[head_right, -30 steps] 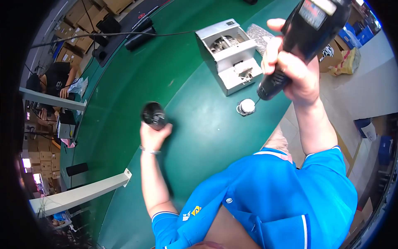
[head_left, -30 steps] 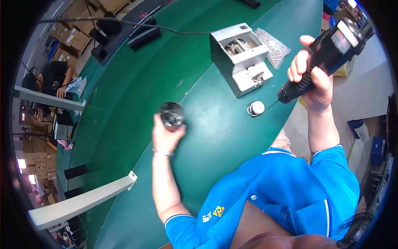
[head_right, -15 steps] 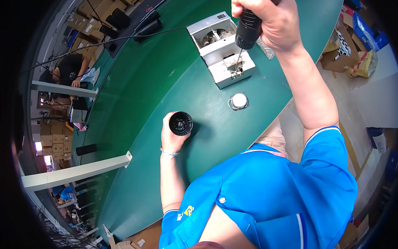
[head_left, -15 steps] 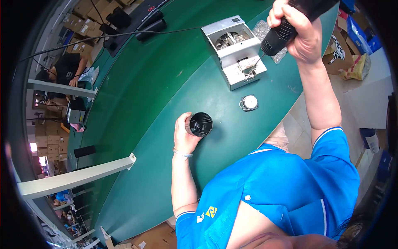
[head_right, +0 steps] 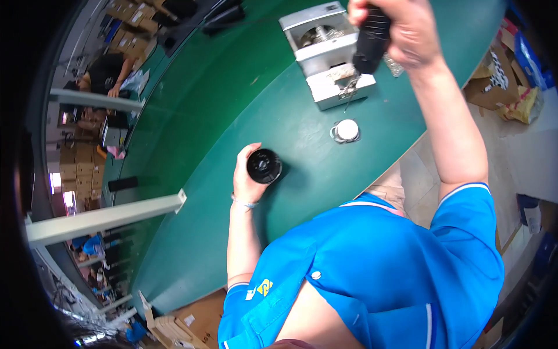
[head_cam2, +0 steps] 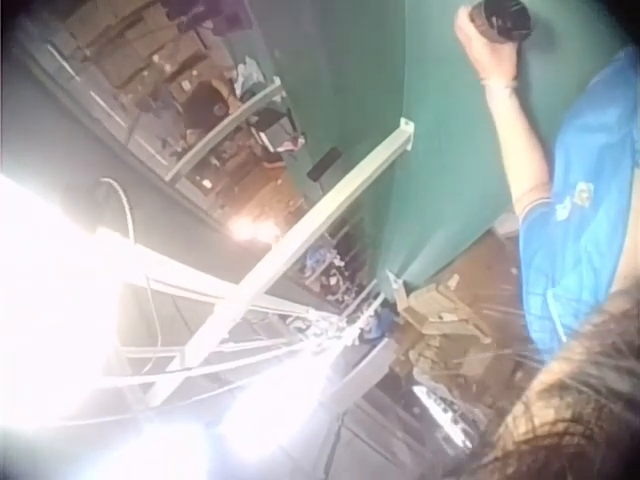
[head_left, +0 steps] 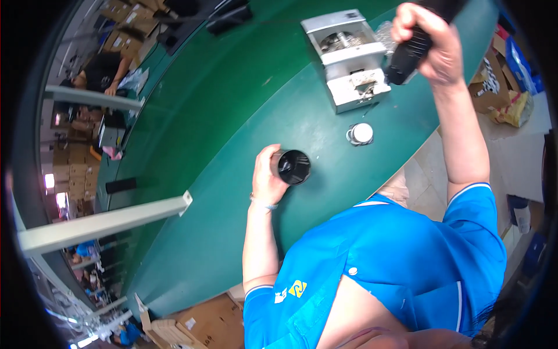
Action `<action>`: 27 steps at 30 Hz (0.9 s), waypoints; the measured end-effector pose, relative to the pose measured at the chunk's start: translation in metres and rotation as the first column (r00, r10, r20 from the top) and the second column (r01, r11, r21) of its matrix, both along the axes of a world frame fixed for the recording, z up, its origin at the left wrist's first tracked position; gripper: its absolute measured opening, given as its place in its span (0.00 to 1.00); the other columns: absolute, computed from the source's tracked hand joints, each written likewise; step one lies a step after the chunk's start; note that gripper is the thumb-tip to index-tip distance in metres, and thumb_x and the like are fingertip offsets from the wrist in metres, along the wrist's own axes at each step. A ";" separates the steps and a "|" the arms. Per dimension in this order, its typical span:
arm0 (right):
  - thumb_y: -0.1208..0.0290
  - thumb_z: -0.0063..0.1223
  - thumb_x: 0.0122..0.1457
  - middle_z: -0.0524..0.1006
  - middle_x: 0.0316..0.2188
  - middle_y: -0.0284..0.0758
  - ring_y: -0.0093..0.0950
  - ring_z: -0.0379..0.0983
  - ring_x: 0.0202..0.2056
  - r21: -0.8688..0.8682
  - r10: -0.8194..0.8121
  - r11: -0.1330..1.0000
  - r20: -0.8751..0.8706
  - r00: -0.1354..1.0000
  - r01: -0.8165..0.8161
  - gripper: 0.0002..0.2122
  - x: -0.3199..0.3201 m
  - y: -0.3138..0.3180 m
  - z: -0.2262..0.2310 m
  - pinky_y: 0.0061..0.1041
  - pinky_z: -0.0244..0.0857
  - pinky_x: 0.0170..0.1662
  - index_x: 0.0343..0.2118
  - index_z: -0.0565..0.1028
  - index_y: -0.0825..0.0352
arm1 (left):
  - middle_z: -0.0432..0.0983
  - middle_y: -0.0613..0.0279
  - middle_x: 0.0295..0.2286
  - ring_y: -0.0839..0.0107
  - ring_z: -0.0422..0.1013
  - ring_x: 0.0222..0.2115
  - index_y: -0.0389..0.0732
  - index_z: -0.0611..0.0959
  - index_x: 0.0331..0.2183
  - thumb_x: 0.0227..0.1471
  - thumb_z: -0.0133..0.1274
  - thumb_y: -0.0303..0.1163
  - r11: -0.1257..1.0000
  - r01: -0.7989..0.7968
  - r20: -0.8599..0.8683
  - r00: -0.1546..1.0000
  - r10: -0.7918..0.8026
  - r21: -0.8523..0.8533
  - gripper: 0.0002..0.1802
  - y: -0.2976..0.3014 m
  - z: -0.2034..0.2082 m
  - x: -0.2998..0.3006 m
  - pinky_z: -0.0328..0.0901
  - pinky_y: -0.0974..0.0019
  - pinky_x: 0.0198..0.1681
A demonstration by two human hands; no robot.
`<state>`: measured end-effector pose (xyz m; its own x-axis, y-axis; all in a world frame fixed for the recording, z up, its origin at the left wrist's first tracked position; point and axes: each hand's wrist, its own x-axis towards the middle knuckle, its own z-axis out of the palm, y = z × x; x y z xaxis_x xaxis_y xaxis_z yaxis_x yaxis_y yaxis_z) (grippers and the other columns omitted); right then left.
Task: Assembling black cylindrical components by driving screws into them with an electric screwdriver.
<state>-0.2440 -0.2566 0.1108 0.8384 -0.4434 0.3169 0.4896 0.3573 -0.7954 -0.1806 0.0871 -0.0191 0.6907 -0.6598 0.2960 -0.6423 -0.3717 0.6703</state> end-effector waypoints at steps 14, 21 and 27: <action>0.73 0.48 0.47 0.68 0.22 0.36 0.24 0.65 0.20 0.004 0.202 0.974 0.446 0.872 -0.228 0.26 -0.043 0.089 0.024 0.20 0.61 0.23 0.49 0.54 0.73 | 0.67 0.59 0.38 0.66 0.67 0.35 0.39 0.68 0.41 0.23 0.60 0.19 0.999 -0.039 -0.125 0.992 0.037 -0.013 0.35 0.014 0.002 -0.029 0.62 0.70 0.40; 0.72 0.50 0.47 0.70 0.23 0.38 0.27 0.68 0.21 0.004 0.289 0.940 0.518 0.805 -0.340 0.26 -0.015 0.121 0.029 0.22 0.65 0.24 0.48 0.55 0.73 | 0.68 0.58 0.36 0.65 0.67 0.34 0.39 0.68 0.40 0.22 0.59 0.21 0.998 -0.056 -0.335 0.941 0.042 -0.033 0.35 0.024 -0.007 -0.020 0.62 0.69 0.39; 0.72 0.51 0.47 0.72 0.25 0.40 0.29 0.70 0.22 -0.025 0.366 0.903 0.568 0.737 -0.429 0.26 0.007 0.135 0.031 0.23 0.69 0.25 0.48 0.56 0.73 | 0.67 0.57 0.35 0.63 0.67 0.34 0.39 0.67 0.40 0.20 0.58 0.22 0.998 -0.041 -0.346 0.938 0.025 -0.040 0.36 0.016 0.000 -0.020 0.62 0.68 0.39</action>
<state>-0.2374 -0.1213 0.1421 0.6428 -0.1647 0.7481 0.6226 0.6812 -0.3850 -0.2009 0.1032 -0.0189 0.7770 -0.6262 0.0649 -0.3562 -0.3523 0.8654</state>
